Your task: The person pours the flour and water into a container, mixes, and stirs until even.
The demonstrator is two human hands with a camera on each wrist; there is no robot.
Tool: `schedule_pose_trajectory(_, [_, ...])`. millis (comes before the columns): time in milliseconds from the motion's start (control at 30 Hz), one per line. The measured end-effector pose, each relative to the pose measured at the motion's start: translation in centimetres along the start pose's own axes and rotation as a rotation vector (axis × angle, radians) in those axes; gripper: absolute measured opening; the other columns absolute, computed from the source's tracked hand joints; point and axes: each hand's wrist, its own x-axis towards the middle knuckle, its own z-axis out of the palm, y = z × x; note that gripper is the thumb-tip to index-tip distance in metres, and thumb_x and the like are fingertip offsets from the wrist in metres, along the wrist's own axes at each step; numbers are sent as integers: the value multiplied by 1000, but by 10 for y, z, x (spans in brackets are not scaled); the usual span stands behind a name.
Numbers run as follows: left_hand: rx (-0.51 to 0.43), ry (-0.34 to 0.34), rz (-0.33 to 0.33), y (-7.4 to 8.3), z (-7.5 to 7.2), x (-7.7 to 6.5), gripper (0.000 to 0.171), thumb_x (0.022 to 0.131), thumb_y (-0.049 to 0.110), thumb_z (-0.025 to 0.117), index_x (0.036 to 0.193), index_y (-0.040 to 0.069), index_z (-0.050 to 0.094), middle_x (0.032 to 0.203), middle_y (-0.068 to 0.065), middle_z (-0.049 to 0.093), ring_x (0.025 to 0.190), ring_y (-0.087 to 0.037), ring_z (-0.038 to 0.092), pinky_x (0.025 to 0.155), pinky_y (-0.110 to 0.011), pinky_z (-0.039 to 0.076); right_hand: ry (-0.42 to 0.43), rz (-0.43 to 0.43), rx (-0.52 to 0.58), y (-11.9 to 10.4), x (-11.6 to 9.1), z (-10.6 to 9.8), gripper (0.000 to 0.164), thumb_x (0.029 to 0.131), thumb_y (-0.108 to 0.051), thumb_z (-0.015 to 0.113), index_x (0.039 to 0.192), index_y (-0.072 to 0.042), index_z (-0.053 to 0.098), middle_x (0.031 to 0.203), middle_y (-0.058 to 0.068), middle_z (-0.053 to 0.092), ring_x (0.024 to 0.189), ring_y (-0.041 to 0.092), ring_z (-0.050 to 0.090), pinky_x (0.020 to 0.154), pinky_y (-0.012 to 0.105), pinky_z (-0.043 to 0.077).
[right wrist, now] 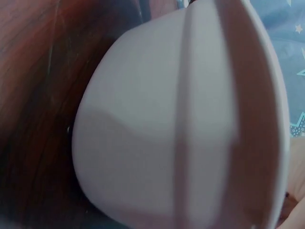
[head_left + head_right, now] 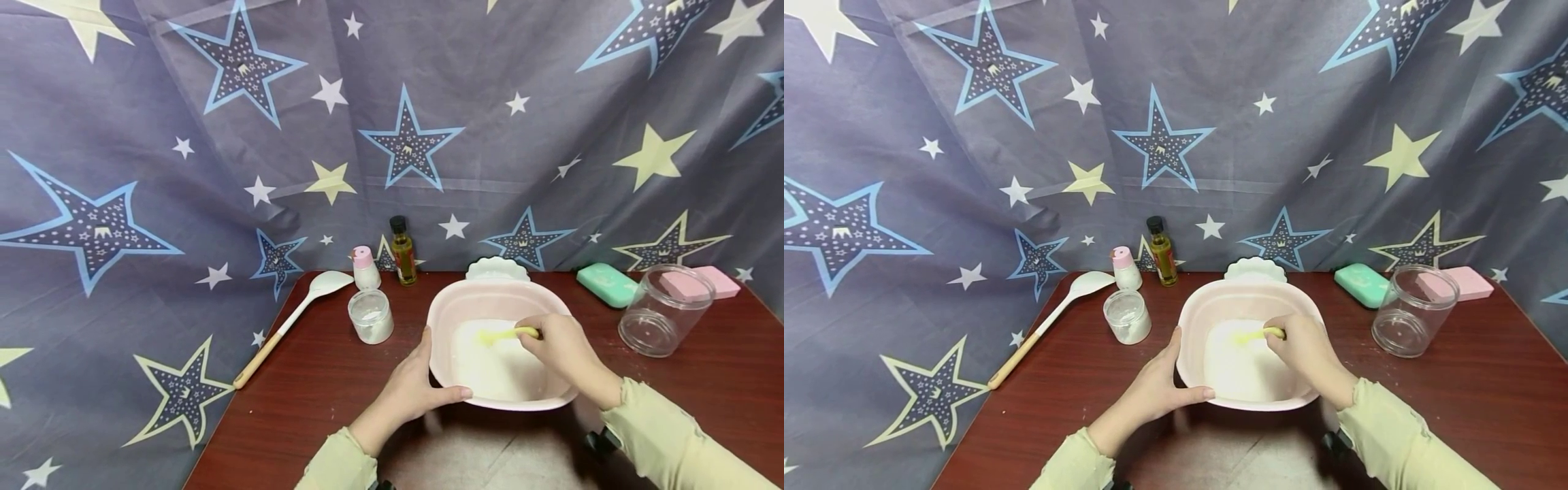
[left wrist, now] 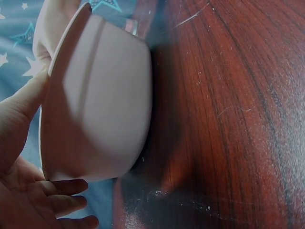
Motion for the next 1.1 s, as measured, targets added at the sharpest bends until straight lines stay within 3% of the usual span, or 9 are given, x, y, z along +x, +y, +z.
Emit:
schedule_pose_trajectory(200, [12, -2, -4, -1, 1, 0, 125, 68, 63, 80, 156, 2, 13, 154, -17, 33, 135, -29, 41, 105, -46, 39, 39, 74, -89, 10, -1, -7, 12, 80, -4, 65, 83, -9, 75, 64, -3, 59, 57, 16, 45, 57, 38, 40])
schedule_pose_trajectory(333, [14, -5, -6, 0, 1, 0, 125, 68, 62, 80, 156, 2, 13, 154, -17, 33, 135, -29, 41, 105, -46, 39, 29, 130, -111, 17, -5, -17, 15, 80, -4, 66, 89, -7, 77, 67, 0, 63, 55, 18, 45, 53, 37, 39])
schedule_pose_trajectory(467, [11, -8, -8, 0, 1, 0, 125, 68, 61, 80, 155, 1, 14, 154, -18, 32, 135, -29, 41, 105, -46, 39, 9, 131, -117, 21, -10, -30, 13, 80, -4, 65, 84, -9, 76, 63, -4, 55, 56, 16, 42, 51, 32, 33])
schedule_pose_trajectory(600, [7, -9, -8, 1, 0, 0, 125, 69, 61, 80, 155, 1, 13, 154, -18, 31, 136, -29, 40, 105, -46, 38, -22, 79, -126, 23, -13, -42, 13, 78, -3, 64, 75, -14, 71, 57, -8, 42, 55, 12, 38, 51, 28, 30])
schedule_pose_trajectory(767, [4, -10, -6, 0, 1, 0, 125, 69, 61, 80, 156, 2, 13, 155, -18, 30, 136, -29, 39, 105, -46, 38, -109, 69, -105, 21, -19, -55, 13, 78, -5, 65, 75, -16, 70, 56, -11, 40, 55, 9, 38, 51, 25, 29])
schedule_pose_trajectory(1100, [1, -14, -15, 1, 1, 1, 125, 68, 62, 80, 156, 2, 13, 155, -17, 30, 136, -28, 40, 105, -46, 38, -346, 63, 38, 17, -23, -64, 7, 80, -12, 74, 82, -17, 78, 65, -14, 61, 57, 3, 42, 50, 23, 35])
